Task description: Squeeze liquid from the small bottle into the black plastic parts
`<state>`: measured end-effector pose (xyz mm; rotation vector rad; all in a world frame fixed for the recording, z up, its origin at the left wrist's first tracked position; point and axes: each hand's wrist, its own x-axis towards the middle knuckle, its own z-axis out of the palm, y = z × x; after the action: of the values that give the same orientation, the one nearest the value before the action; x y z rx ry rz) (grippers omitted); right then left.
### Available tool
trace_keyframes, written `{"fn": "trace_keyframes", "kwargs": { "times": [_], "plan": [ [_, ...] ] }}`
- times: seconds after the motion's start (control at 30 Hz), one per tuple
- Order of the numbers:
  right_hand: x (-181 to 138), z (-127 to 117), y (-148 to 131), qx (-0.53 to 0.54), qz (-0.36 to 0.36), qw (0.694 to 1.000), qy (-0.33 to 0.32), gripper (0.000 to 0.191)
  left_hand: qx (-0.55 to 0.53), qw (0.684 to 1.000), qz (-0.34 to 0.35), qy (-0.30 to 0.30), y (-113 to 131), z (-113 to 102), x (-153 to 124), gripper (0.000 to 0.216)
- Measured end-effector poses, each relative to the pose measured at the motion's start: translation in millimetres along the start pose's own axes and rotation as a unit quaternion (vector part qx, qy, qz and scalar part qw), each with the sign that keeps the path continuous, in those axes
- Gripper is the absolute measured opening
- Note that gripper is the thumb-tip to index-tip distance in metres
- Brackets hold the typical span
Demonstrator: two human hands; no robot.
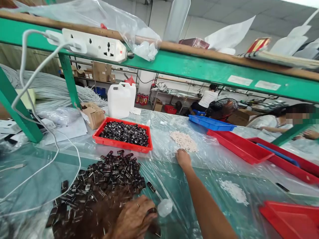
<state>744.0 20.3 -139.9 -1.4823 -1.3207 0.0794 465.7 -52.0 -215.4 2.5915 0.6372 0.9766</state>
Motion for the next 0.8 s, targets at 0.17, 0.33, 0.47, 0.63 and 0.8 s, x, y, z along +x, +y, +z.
{"fn": "trace_keyframes", "kwargs": {
  "times": [0.17, 0.33, 0.47, 0.63, 0.8],
  "plan": [
    [-32, -23, 29, 0.049, 0.042, 0.998, 0.026, 0.03, -0.101, 0.993, -0.056, 0.009, 3, -7, -2, 0.01],
    [-108, -41, -3, 0.117, 0.041, 0.991, 0.046, 0.016, -0.098, 0.993, -0.06, 0.038, 18, -17, 4, 0.019],
    [-158, -40, -47, 0.162, 0.005, 0.987, 0.021, 0.008, -0.095, 0.993, -0.052, 0.05, 29, -21, 8, 0.015],
    [-189, -33, -76, 0.188, -0.039, 0.981, -0.015, 0.009, -0.123, 0.991, -0.032, 0.048, 31, -13, 4, 0.015],
    [-198, -27, -79, 0.134, -0.085, 0.987, -0.02, 0.022, -0.141, 0.989, -0.031, -0.006, 33, -16, 6, 0.013]
  ]
}}
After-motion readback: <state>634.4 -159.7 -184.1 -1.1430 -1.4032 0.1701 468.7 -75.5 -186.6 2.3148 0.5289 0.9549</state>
